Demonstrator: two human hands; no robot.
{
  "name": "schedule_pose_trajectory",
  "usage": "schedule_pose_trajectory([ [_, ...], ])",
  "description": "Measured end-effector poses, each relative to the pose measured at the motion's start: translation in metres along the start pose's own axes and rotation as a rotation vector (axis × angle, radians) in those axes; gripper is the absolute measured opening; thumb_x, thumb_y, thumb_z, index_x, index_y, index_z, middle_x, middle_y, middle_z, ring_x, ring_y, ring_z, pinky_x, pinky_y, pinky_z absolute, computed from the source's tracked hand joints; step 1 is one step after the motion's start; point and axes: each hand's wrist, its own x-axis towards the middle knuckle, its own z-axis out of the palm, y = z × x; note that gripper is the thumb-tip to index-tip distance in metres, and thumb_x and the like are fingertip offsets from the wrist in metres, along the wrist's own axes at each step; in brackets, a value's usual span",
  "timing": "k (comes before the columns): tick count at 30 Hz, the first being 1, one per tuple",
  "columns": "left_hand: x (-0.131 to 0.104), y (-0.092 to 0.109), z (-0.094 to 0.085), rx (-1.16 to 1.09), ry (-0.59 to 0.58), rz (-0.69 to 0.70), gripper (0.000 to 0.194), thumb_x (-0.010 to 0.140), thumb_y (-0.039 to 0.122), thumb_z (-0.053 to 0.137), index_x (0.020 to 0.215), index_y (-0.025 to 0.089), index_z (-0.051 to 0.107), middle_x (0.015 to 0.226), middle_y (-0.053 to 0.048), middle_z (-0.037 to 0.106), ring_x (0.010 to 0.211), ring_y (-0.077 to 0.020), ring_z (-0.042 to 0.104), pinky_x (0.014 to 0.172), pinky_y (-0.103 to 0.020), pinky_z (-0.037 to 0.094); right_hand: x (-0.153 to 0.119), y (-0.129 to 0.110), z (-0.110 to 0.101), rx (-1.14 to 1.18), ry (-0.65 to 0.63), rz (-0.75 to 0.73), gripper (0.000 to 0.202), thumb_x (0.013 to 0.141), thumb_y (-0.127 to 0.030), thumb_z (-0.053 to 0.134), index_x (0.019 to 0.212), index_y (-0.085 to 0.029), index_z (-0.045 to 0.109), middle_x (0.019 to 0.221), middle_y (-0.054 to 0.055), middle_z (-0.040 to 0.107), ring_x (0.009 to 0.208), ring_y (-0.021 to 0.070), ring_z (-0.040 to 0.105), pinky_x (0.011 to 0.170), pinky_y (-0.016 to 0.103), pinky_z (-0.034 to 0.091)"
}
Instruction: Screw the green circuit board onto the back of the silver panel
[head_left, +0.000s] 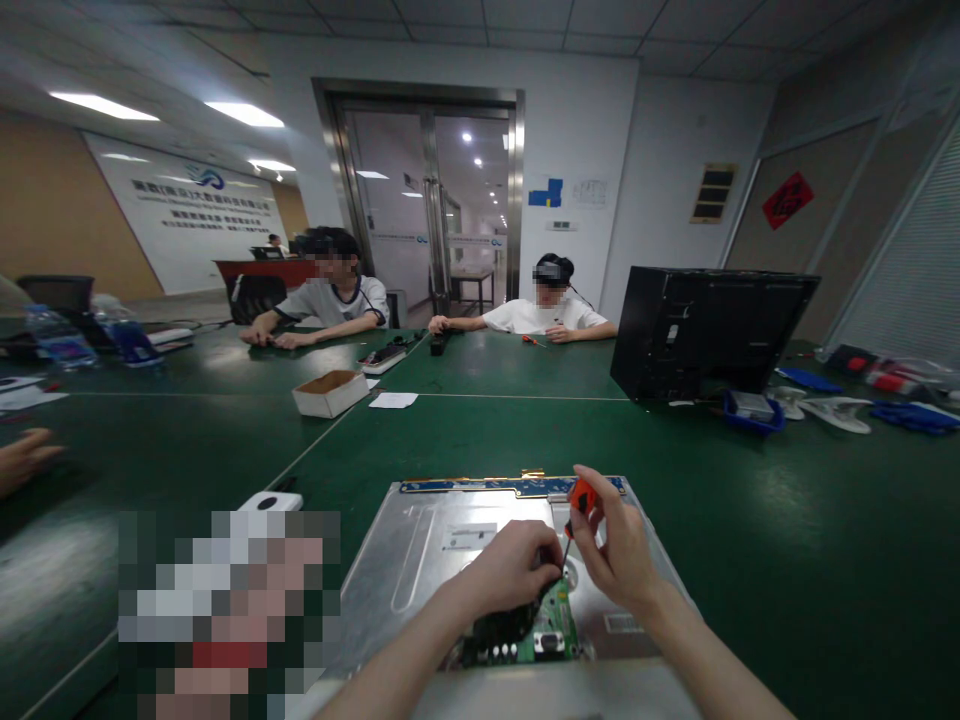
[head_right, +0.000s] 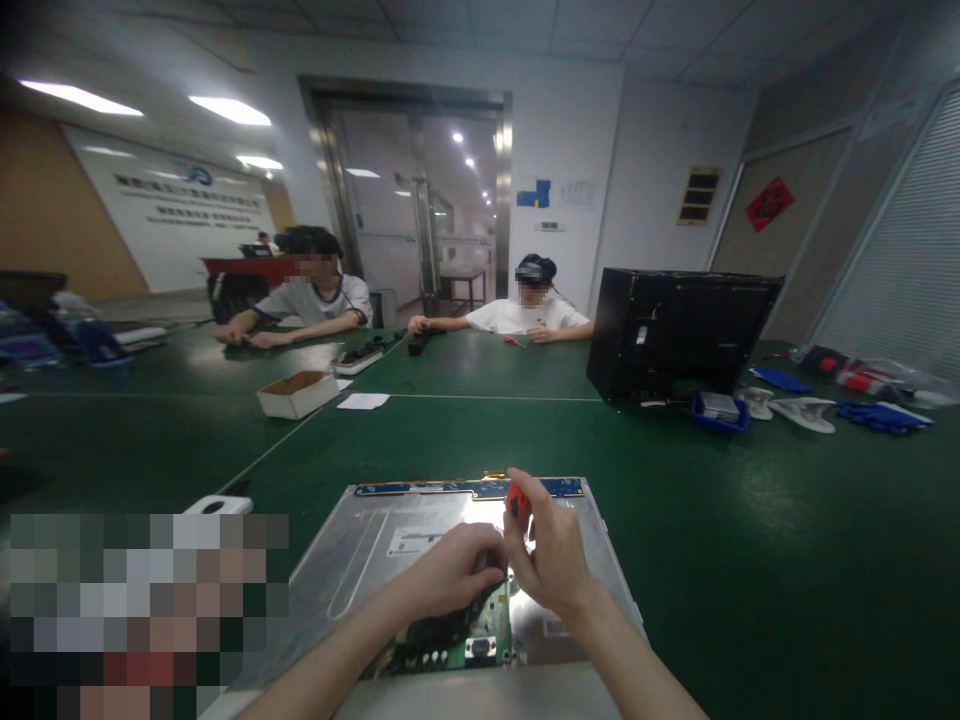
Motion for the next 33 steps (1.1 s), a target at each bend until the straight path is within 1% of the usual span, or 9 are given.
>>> schedule_pose_trajectory([
  [5, 0.0007, -0.002, 0.0007, 0.003, -0.006, 0.006, 0.012, 0.075, 0.01, 0.061, 0.082, 0.016, 0.07, 0.075, -0.001, 0.067, 0.067, -0.0157, 0.057, 0.061, -0.022, 0.04, -0.0013, 0.0021, 0.0032, 0.007, 0.008, 0.005, 0.039, 0.091, -0.018, 0.045, 0.13, -0.019, 0.038, 0.067, -0.003, 0.058, 0.046, 0.0122, 0.052, 0.043, 0.023, 0.043],
  [9, 0.0006, -0.0036, 0.0018, 0.003, 0.001, 0.01, 0.012, 0.075, 0.01, 0.061, 0.082, 0.015, 0.069, 0.079, -0.002, 0.068, 0.07, -0.0166, 0.059, 0.064, -0.023, 0.041, -0.0025, 0.0045, 0.0059, 0.0, 0.024, 0.006, 0.035, 0.093, -0.023, 0.049, 0.126, -0.021, 0.039, 0.064, -0.006, 0.055, 0.042, 0.011, 0.051, 0.04, 0.021, 0.04],
  [13, 0.0002, -0.0038, 0.0025, 0.004, 0.007, 0.013, 0.012, 0.075, 0.01, 0.06, 0.082, 0.015, 0.068, 0.079, -0.003, 0.069, 0.07, -0.0169, 0.059, 0.064, -0.023, 0.041, -0.0032, 0.0064, 0.0068, -0.013, 0.032, 0.0, 0.032, 0.092, -0.027, 0.052, 0.122, -0.021, 0.042, 0.065, -0.006, 0.055, 0.043, 0.0107, 0.05, 0.041, 0.021, 0.04],
  [17, 0.0004, -0.0034, 0.0028, 0.015, 0.015, 0.01, 0.014, 0.074, 0.01, 0.06, 0.084, 0.015, 0.068, 0.079, -0.003, 0.068, 0.071, -0.0173, 0.059, 0.064, -0.024, 0.041, -0.0028, 0.0052, 0.0047, -0.011, 0.016, -0.002, 0.033, 0.091, -0.025, 0.051, 0.123, -0.021, 0.043, 0.066, -0.005, 0.056, 0.044, 0.011, 0.05, 0.041, 0.022, 0.041],
  [21, 0.0007, -0.0028, 0.0025, 0.017, 0.007, 0.007, 0.013, 0.074, 0.011, 0.06, 0.082, 0.016, 0.069, 0.076, -0.002, 0.067, 0.068, -0.0164, 0.058, 0.062, -0.023, 0.041, -0.0012, 0.0017, 0.0004, -0.002, -0.005, -0.002, 0.039, 0.09, -0.019, 0.045, 0.128, -0.018, 0.041, 0.068, -0.002, 0.059, 0.048, 0.013, 0.053, 0.046, 0.025, 0.044],
  [24, 0.0005, -0.0021, 0.0019, 0.016, 0.011, 0.004, 0.013, 0.074, 0.011, 0.06, 0.081, 0.016, 0.07, 0.075, -0.002, 0.067, 0.067, -0.016, 0.057, 0.062, -0.023, 0.04, -0.0005, 0.0006, -0.0007, 0.002, -0.009, 0.003, 0.041, 0.089, -0.017, 0.044, 0.13, -0.017, 0.04, 0.069, -0.001, 0.06, 0.048, 0.0133, 0.054, 0.046, 0.025, 0.043],
  [28, 0.0001, -0.0022, 0.002, 0.008, 0.013, 0.01, 0.014, 0.074, 0.01, 0.06, 0.082, 0.015, 0.07, 0.075, -0.002, 0.067, 0.066, -0.0157, 0.057, 0.062, -0.023, 0.04, -0.0012, 0.0019, 0.0019, 0.003, 0.003, 0.011, 0.039, 0.09, -0.018, 0.046, 0.129, -0.019, 0.04, 0.067, -0.003, 0.057, 0.045, 0.0118, 0.051, 0.043, 0.023, 0.041],
  [33, 0.0003, -0.0045, 0.0034, 0.003, 0.018, 0.017, 0.013, 0.074, 0.011, 0.06, 0.082, 0.015, 0.069, 0.079, -0.003, 0.068, 0.071, -0.0169, 0.059, 0.065, -0.023, 0.041, -0.0021, 0.0045, 0.0052, 0.003, 0.025, 0.0, 0.033, 0.093, -0.023, 0.049, 0.125, -0.022, 0.039, 0.066, -0.005, 0.054, 0.044, 0.0107, 0.049, 0.041, 0.021, 0.04],
])
